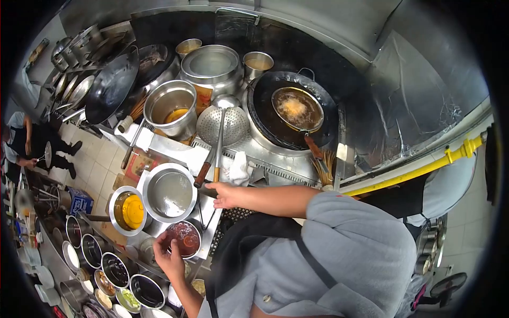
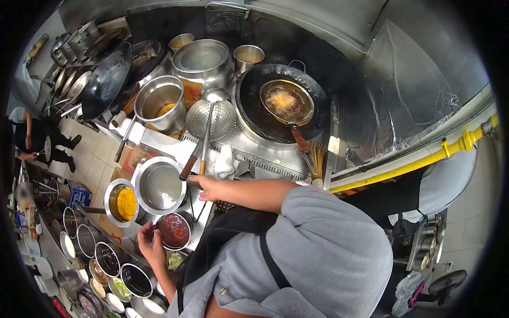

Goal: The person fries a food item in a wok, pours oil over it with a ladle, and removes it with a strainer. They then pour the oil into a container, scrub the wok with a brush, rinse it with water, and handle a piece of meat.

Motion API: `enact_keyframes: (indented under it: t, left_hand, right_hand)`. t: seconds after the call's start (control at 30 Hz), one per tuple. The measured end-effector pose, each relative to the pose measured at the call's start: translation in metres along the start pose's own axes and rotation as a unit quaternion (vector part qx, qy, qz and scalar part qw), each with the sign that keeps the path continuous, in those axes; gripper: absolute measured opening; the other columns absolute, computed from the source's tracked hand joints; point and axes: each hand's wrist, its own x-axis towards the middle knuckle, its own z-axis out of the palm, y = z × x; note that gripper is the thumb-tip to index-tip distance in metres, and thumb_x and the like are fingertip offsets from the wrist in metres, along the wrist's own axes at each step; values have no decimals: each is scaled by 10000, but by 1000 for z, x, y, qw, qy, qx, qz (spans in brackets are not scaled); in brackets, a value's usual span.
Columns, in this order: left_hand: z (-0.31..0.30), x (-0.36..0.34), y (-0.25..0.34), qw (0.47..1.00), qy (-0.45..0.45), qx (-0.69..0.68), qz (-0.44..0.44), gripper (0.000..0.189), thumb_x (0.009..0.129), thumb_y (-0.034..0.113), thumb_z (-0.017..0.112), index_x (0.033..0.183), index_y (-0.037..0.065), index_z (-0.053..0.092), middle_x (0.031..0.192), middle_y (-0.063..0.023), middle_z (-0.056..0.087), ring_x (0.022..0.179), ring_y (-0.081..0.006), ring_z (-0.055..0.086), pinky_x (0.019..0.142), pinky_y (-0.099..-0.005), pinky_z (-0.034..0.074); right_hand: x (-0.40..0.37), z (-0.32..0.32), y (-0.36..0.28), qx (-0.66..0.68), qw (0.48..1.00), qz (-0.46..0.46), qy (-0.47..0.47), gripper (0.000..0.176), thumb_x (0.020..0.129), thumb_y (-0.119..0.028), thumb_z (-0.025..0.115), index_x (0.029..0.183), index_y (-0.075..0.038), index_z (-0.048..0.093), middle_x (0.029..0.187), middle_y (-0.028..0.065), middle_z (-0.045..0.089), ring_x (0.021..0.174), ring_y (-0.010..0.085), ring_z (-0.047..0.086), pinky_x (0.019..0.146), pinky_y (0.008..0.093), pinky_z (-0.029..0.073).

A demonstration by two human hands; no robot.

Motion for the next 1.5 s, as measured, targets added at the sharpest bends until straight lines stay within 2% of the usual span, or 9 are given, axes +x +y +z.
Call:
enact_keyframes:
  t: [0.27,0.4,0.47,0.6,0.93,1.17,1.23,1.4,1.5]
  left_hand:
    - [-15,19,-16,999,-34,10,-15,247,788,-35,556,1034,-26,526,978,-80,573,876,-139,548,822,-267,425]
    - [-9,35,-17,996,-77,-29,-33,251,785,-39,564,1033,-31,528,964,-85,578,863,-139,551,810,-265,432]
    - [-4,42,-17,993,-99,-41,-40,241,787,-38,568,1025,-36,531,949,-85,579,839,-139,553,788,-265,443]
    - [18,49,-8,959,-262,-84,-66,214,786,-53,570,992,-7,542,875,-61,585,797,-100,554,693,-227,461]
    - [164,11,57,799,-597,-62,-7,195,863,39,544,1050,-14,521,963,-83,609,889,-139,577,799,-263,463]
    - [349,-44,104,812,-575,-61,-80,300,868,219,557,1049,-18,522,891,-67,574,755,-150,565,672,-276,480]
    - [404,-54,114,833,-538,-45,-121,337,858,246,573,1064,-14,518,949,-91,557,805,-180,569,697,-298,489]
    - [485,-40,109,826,-481,-34,-292,310,802,224,631,1005,12,533,1105,-154,453,945,-248,511,698,-361,492]
    - [496,-28,114,836,-475,10,-276,167,760,151,646,864,45,568,773,-70,512,656,-172,521,570,-329,492]
  right_hand:
    - [44,4,-4,49,992,-111,-23,534,749,-283,670,1186,-76,444,1236,120,414,1060,250,472,855,389,444]
    - [5,15,-43,12,988,-152,-13,241,788,-284,619,816,-78,497,653,43,506,521,175,495,513,362,473]
    - [-4,21,-73,108,978,-181,-3,224,788,-239,624,773,-57,494,613,51,485,450,166,456,400,339,412]
    - [-18,13,-80,0,945,-291,147,185,787,-160,610,776,-43,467,556,45,443,408,157,425,338,334,353]
    - [-245,-69,-60,25,912,-410,14,159,801,-78,597,860,-73,449,544,-23,390,382,66,354,331,242,293]
    - [-345,-234,-37,-73,876,-460,121,202,795,-127,608,967,-42,543,582,3,492,391,100,445,337,255,352]
    - [-350,-264,-20,-212,793,-482,306,221,795,-145,610,962,-17,539,546,15,477,368,105,446,324,251,348]
    - [-344,-334,13,-120,824,-482,272,83,785,-72,559,791,-8,506,557,30,471,364,108,428,298,274,361]
    - [-340,-373,20,-113,826,-485,265,78,782,-57,559,784,-4,502,565,30,464,372,101,419,298,269,362]
